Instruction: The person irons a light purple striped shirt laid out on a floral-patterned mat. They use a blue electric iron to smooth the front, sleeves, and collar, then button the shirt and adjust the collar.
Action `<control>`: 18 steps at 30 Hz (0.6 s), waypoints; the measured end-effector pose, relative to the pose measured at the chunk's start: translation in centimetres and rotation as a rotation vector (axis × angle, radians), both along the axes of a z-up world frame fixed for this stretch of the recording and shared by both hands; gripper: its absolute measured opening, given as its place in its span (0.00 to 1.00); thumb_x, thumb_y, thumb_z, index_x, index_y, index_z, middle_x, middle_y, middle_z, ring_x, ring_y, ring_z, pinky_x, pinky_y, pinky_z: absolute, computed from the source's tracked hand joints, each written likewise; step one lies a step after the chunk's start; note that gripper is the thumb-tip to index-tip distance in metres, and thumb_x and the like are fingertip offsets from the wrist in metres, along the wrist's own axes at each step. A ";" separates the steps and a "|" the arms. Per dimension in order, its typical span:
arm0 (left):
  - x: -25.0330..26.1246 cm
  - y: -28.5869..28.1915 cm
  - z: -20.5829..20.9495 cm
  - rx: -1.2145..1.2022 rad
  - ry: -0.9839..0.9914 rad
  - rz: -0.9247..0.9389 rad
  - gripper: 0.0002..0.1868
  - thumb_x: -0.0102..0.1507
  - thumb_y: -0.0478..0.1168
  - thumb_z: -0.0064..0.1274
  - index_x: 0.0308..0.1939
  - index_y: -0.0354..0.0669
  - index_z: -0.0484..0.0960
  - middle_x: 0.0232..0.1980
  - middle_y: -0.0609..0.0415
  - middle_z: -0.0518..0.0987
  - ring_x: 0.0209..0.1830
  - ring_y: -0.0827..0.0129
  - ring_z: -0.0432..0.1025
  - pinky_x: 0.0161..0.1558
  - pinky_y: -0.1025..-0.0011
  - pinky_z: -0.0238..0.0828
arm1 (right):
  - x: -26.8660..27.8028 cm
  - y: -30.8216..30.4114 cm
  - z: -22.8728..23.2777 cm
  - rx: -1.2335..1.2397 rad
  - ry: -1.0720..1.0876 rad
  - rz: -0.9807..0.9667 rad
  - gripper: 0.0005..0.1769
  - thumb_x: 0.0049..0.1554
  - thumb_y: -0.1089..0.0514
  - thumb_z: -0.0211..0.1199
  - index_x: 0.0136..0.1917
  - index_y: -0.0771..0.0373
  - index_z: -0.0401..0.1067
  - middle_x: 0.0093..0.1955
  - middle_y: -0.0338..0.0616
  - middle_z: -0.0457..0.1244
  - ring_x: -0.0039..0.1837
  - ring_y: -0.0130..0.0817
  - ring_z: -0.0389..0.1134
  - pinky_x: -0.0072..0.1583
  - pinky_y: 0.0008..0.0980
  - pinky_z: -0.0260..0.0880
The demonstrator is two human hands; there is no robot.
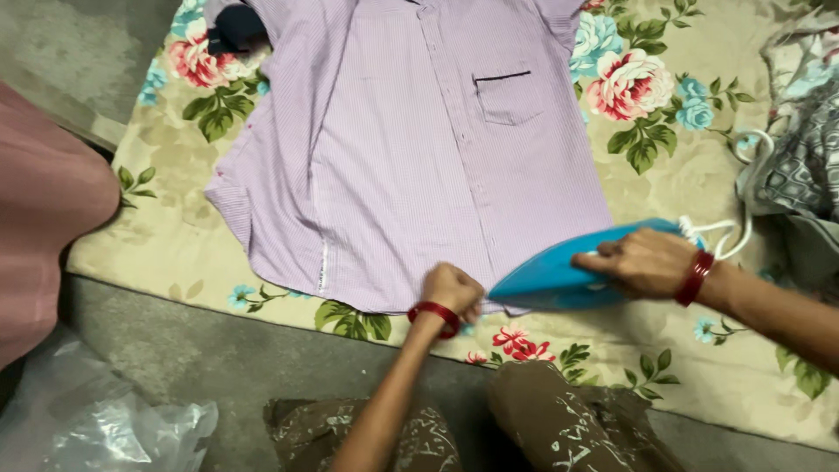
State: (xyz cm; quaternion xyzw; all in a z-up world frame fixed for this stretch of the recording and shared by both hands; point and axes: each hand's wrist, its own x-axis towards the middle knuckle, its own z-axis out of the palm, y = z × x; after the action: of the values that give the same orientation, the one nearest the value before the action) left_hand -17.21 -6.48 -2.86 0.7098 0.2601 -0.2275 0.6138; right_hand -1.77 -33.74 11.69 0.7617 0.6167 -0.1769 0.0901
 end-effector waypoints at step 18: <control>3.6 5.0 2.7 0.351 -0.431 -0.068 0.17 0.51 0.46 0.70 0.40 0.47 0.83 0.23 0.60 0.81 0.23 0.72 0.76 0.32 0.70 0.74 | -4.4 0.6 -0.2 0.079 -0.005 0.014 0.24 0.50 0.59 0.58 0.62 0.50 0.68 0.36 0.42 0.67 0.34 0.47 0.71 0.34 0.47 0.70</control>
State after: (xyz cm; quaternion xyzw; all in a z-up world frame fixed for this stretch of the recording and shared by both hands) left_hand -13.59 -1.46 -0.15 0.8457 0.1351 -0.0431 0.5145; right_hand -6.12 -33.10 11.50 0.7607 0.6284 -0.1498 0.0629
